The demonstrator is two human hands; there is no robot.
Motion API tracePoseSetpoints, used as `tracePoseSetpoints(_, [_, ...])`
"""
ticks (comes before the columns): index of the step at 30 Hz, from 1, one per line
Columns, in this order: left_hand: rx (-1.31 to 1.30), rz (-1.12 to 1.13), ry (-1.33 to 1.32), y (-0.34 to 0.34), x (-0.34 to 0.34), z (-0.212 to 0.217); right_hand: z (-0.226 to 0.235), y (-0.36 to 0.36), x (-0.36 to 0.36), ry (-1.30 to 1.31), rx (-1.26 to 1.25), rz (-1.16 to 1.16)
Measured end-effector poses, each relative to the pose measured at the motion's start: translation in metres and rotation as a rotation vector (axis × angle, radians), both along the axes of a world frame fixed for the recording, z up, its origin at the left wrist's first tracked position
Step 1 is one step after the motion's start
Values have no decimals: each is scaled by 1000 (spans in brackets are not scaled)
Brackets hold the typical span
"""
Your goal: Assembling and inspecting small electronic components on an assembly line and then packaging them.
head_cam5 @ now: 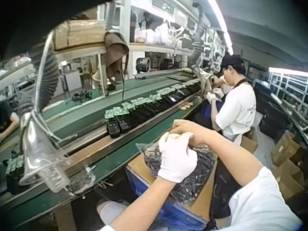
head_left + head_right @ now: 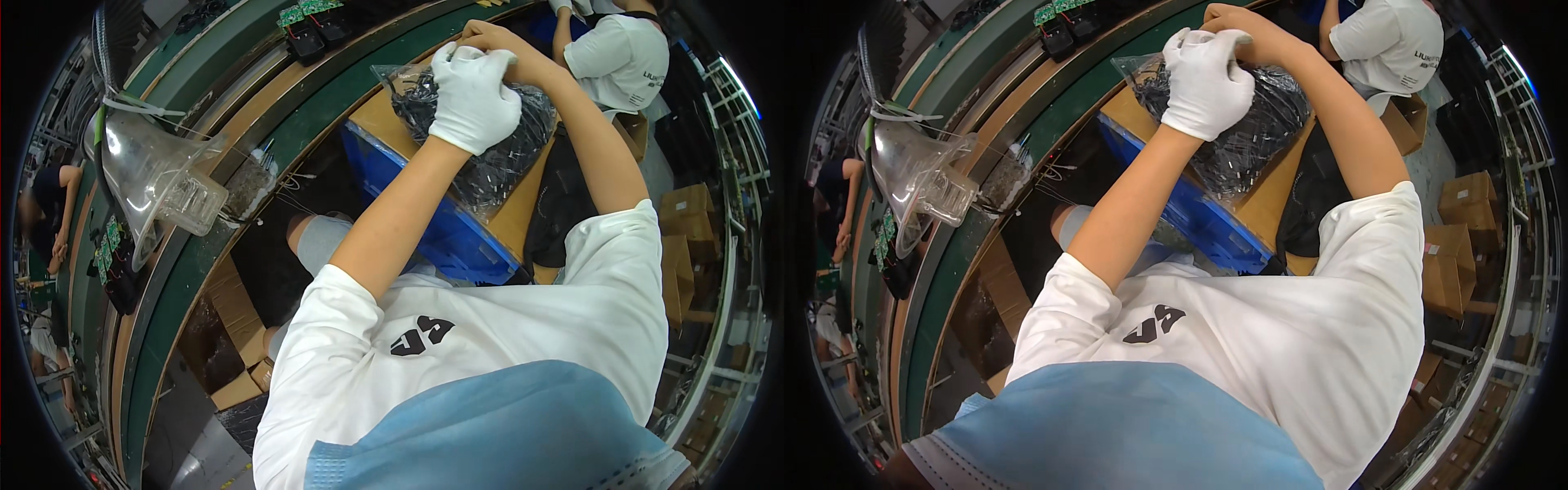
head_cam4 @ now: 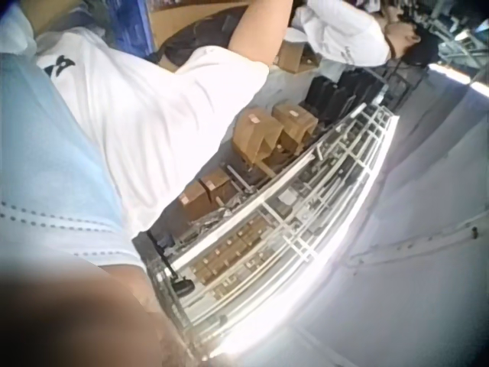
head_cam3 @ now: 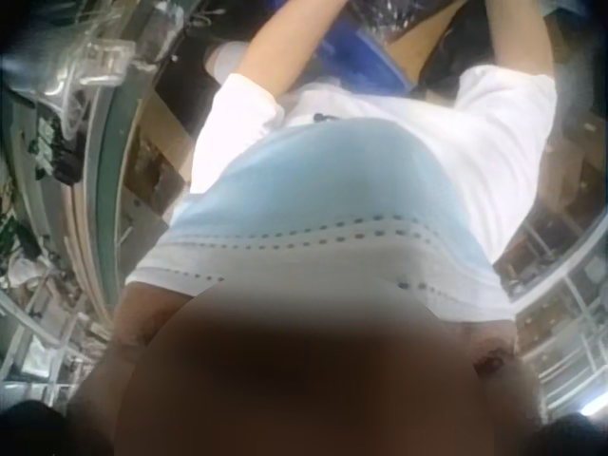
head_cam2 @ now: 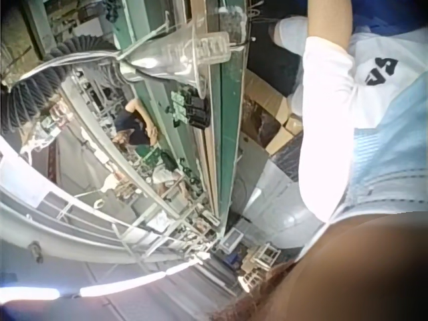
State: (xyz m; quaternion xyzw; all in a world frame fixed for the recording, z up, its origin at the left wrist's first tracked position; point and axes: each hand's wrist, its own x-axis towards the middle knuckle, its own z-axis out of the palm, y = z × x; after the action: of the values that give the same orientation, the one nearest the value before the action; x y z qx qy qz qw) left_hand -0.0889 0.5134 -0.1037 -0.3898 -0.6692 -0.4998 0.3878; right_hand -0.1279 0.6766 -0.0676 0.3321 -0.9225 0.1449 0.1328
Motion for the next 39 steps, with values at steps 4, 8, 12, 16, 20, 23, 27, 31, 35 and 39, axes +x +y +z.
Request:
tracePoseSetpoints(4, [-27,12,62,-1,0,4,18,-3,-4,-120,2,25])
tracePoseSetpoints(8, [-4,-49,109,-3,0,7,39,-8,5,-353,152,-201])
tracePoseSetpoints(12, [-136,-83,47,-5,2,3,8,-6,-2,283,417,-218])
tracePoseSetpoints(16, [-150,-56,89,-10,12,9,9,4,-8,308,485,-212])
tracePoseSetpoints(20, [-235,-70,147,-24,41,12,-6,40,-34,213,477,-357])
tracePoseSetpoints(23, [-321,-121,199,-35,60,11,-34,90,-54,152,352,-547])
tracePoseSetpoints(27, [-505,-34,24,-52,63,6,-30,123,-47,-93,246,-556])
tracePoseSetpoints(31, [-587,78,-27,-49,62,0,-11,136,-9,-370,-11,-554])
tracePoseSetpoints(35, [-623,117,-101,-34,60,-7,-16,130,34,-609,-57,-647])
tracePoseSetpoints(39, [-625,123,-156,-12,64,-8,-26,137,56,-674,-87,-735])
